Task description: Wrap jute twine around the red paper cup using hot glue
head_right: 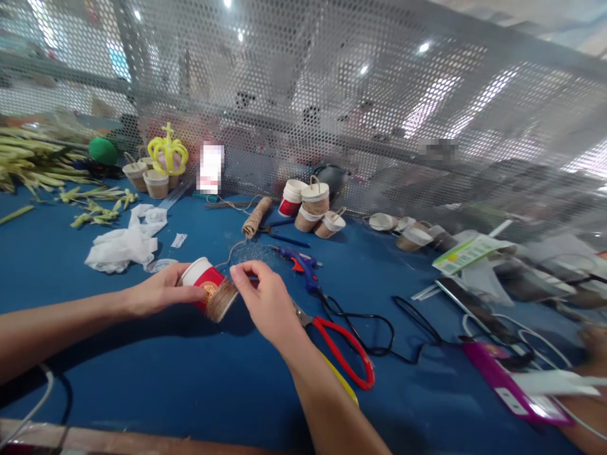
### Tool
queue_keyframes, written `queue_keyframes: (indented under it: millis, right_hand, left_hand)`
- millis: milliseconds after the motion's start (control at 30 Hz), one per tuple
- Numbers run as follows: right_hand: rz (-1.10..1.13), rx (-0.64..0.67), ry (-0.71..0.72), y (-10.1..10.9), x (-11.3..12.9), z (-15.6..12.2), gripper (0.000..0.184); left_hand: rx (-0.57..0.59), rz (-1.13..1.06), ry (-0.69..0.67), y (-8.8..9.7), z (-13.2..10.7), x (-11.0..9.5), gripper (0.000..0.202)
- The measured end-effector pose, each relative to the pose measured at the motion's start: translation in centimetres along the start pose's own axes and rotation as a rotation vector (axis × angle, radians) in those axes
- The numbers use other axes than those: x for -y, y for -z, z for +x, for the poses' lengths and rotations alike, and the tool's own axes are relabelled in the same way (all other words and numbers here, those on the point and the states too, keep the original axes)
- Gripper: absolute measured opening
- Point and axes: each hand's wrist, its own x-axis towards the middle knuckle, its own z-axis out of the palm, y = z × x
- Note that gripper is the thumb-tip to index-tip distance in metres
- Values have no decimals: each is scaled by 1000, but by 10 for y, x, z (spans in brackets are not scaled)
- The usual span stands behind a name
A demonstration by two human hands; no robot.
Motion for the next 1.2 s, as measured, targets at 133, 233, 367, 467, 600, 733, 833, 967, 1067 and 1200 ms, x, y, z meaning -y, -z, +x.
queue_keyframes:
  millis: [133,233,367,467,600,733,833,967,1067,1200]
  right_hand:
    - [103,-6,-15,-2,5,-5,22]
    - [104,-12,-29,-6,5,-7,21]
    - [108,-5,-44,-11,4,-7,23]
    - [102,-1,-37,-13,4,-8,21]
    - [84,-4,-29,-13,4,-8,20]
    - [83,5,-57,-13,6,-7,21]
    - [89,15,-69,-13,6,-7,21]
    - [110,17,-60,-15,5,-7,21]
    - [119,10,-62,-17,4,-7,21]
    - [116,1,-92,-20,3,-6,20]
  left_hand:
    - [-117,6,-30,-3,2,1,19]
    - [-147,63,-56,-7,1,0,16]
    - [-112,149,-96,-10,-1,-1,14]
    - [-101,190,-105,-10,-2,1,15]
    - [-104,221,-97,-11,-2,3,17]
    - [-116,215,-87,-11,-3,4,21]
    - [-135,199,-91,-12,-4,4,23]
    - [-137,189,-93,-11,-4,4,22]
    - [-124,209,-94,-11,-4,3,20]
    - [-94,214,-102,-11,-3,2,17]
